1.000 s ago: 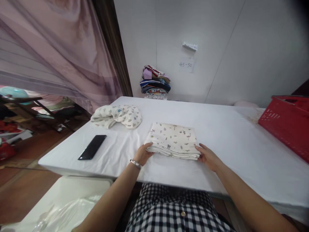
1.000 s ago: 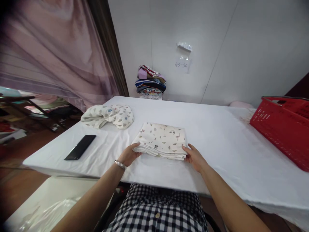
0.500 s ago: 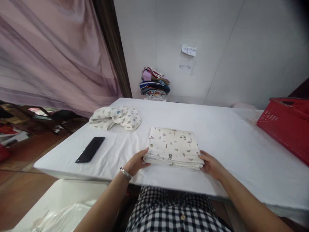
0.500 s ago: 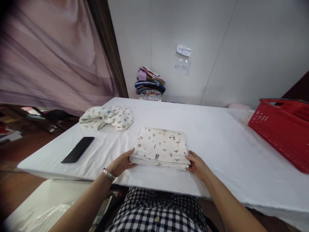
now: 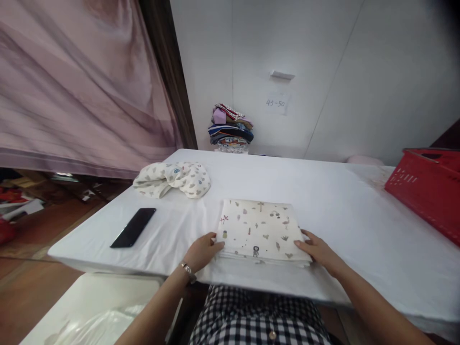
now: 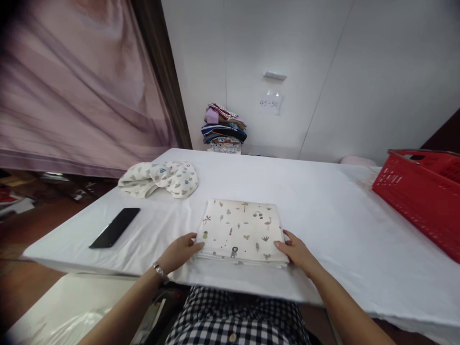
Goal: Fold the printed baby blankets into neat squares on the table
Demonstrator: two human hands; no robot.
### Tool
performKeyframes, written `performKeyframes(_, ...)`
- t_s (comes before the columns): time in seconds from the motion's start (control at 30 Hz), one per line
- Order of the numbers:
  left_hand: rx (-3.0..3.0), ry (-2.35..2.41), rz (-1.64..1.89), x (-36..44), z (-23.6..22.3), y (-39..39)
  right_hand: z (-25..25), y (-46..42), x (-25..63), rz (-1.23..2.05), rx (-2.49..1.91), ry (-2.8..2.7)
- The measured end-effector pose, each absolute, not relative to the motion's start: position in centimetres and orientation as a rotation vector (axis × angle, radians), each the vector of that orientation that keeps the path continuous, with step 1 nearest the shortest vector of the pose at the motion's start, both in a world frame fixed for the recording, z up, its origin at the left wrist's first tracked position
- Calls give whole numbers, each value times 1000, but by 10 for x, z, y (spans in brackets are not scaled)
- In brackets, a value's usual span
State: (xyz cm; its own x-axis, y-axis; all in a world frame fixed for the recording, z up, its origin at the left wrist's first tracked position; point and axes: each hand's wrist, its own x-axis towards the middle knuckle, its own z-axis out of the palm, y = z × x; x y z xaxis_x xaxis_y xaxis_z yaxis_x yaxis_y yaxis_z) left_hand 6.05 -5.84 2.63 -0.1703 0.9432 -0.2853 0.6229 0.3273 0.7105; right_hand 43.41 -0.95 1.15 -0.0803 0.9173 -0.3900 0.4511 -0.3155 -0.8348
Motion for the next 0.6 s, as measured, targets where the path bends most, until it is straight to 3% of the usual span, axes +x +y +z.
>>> performKeyframes(0.1, 1627, 2108, 638, 66, 37, -45, 13, -2, 423, 748, -1795, -1797)
performKeyframes(0.17, 1786, 2029, 791, 80, 41, -29, 17, 7, 404, 555, -1627, -1929)
performKeyframes(0.27, 1987, 1836, 902, 105, 33, 0, 20, 25, 373, 510, -1456, -2082)
performKeyframes(0.43, 1960, 1923, 536, 115, 3, 27, 0, 51, 358, 420, -1687, -2241)
performKeyframes(0.6, 1994, 1935, 398, 107, -8, 25, -26, 60, 367, 395, -1620, -2191)
